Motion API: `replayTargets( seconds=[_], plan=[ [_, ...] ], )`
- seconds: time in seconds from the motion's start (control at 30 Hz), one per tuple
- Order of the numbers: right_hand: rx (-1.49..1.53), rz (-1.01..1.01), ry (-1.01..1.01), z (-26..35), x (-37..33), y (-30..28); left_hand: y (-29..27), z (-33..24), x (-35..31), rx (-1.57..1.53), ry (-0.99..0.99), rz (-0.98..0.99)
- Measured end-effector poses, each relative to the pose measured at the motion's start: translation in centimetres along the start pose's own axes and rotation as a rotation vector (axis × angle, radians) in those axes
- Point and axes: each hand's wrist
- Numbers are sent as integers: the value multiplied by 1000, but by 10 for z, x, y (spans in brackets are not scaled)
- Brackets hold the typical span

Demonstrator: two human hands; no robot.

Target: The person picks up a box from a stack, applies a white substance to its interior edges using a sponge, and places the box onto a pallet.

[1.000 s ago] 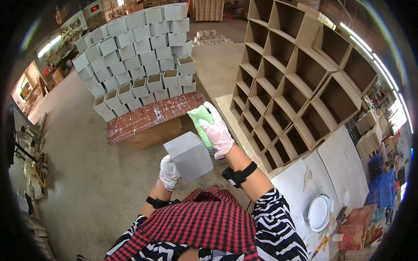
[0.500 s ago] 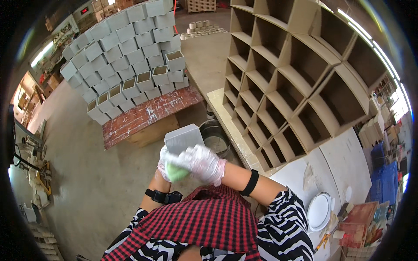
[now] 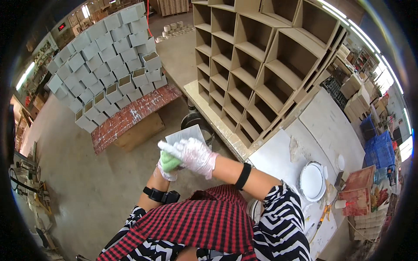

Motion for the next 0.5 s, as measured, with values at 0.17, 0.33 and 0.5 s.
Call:
replayTargets(
  seconds=[0.17,0.33,0.5],
  plan=[
    [-188,60,164,-25,24,-31,4,28,12,-207,-121,-119],
    [-81,-188,204,-56,3,-61,44,21,8,-235,-306,-227],
    [61,185,7,-5,-49,-31,40,18,4,-310,-286,154]
  ],
)
Point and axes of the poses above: each hand's wrist, its own x-axis towards the middle knuckle, its own y-axis out of the palm, z = x × y, and after that the axes turned 10 degrees about -y, right-handed
